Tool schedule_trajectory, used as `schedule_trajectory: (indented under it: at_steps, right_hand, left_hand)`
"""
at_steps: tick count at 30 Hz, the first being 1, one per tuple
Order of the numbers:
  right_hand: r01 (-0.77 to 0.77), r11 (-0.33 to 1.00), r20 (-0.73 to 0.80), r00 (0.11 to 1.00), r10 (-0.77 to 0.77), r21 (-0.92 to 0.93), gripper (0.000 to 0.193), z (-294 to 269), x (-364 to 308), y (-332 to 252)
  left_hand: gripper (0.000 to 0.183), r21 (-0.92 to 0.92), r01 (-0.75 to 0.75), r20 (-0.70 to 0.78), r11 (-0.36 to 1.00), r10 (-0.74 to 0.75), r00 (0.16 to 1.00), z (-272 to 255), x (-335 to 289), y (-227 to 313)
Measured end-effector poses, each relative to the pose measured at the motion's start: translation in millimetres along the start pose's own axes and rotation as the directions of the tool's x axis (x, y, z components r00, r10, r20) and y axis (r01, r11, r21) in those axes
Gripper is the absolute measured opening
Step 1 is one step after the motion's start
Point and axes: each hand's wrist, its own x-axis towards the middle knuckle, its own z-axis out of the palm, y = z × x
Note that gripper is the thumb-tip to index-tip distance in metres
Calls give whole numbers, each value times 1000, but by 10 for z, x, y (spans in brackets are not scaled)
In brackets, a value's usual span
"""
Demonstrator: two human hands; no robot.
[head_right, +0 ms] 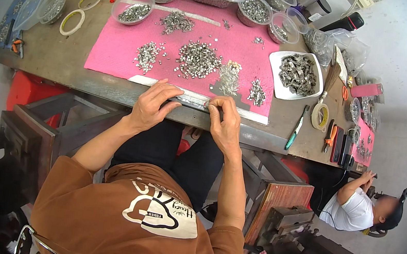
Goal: The person loads small metal pieces into a metal fixture by hand, inserts the fixture into a manual press machine, and rotates the wheel to press them. The person then arranges more metal pieces into the fixture.
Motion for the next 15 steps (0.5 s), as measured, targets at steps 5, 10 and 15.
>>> schedule_trajectory:
  at_steps: [5,10,15]
  right_hand:
    - [45,997,10,999,-45,-70,5,23,-12,6]
    - [98,986,34,995,-95,-135,6,26,-3,13]
    - [192,945,55,981,-184,-266,11,23,8,-7]
  left_hand:
    - [35,-3,10,-6,1000,-10,1000,4,-4,16]
    - [36,-9,19,-9,1000,-19,1000,1,-10,18]
    - [37,-12,11,-11,1000,-11,1000,3,-1,28]
